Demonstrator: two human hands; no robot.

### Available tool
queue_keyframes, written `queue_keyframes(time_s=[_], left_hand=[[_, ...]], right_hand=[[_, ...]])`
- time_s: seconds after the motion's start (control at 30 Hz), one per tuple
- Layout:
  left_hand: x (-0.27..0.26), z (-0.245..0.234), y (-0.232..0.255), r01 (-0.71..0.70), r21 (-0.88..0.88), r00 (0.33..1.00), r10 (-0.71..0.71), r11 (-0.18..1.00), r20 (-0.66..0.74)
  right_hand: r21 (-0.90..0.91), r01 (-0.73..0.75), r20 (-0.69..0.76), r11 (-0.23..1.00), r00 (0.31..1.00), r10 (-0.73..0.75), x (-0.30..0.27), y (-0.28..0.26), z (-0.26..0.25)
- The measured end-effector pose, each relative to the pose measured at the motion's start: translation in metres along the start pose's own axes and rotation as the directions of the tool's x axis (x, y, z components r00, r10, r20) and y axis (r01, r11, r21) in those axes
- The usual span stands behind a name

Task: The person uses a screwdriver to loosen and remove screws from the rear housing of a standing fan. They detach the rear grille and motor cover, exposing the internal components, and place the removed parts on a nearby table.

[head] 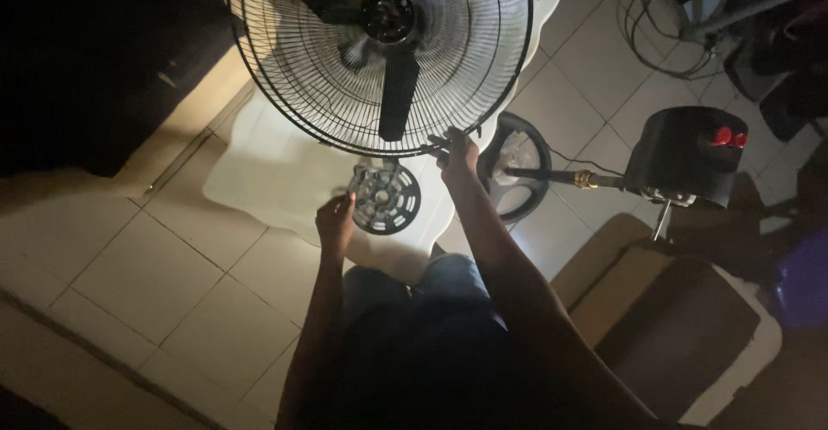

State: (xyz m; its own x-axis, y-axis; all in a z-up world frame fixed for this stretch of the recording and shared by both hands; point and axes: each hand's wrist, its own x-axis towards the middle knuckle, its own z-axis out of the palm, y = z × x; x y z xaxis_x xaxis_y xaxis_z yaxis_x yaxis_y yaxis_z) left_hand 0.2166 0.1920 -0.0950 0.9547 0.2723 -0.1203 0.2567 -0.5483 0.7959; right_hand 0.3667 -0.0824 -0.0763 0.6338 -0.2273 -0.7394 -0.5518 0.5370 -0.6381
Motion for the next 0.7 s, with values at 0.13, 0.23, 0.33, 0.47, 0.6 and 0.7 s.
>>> queue_keyframes(time_s=[0.13,0.23,0.33,0.47,0.6,0.7], left_hand=[[0.006,0.010,-0.012,-0.164,0.113,0.985,0.169,0.980,-0.041],[0.001,0.009,-0.015,-0.210,0.394,0.962,0.260,0.895,-0.078],[-0.013,0.007,-0.009,0.203,-0.233,0.947,-0.252,0.951,-0.202],[-0.013,0.015,0.013,0.395,-0.583,0.899,-0.430,0.710,0.085],[0.003,0.043,-0.001,0.526,-0.706,0.846,-0.373,0.475,0.380],[0.025,0.056,-0.005,0.601,-0.588,0.800,-0.404,0.542,0.444]], right_hand=[[-0.049,0.046,0.000,0.998,0.999,-0.046,-0.011,-0.010,-0.007],[-0.136,0.093,0.023,0.986,0.996,-0.091,-0.022,-0.021,-0.010],[-0.164,0.110,0.034,0.980,0.994,-0.106,-0.037,-0.036,-0.005],[-0.243,0.071,-0.035,0.968,0.996,-0.082,-0.070,-0.062,0.007],[-0.180,0.023,-0.085,0.983,0.996,-0.039,-0.099,-0.071,-0.012],[-0.101,0.048,-0.039,0.994,0.998,-0.052,-0.116,-0.062,-0.052]])
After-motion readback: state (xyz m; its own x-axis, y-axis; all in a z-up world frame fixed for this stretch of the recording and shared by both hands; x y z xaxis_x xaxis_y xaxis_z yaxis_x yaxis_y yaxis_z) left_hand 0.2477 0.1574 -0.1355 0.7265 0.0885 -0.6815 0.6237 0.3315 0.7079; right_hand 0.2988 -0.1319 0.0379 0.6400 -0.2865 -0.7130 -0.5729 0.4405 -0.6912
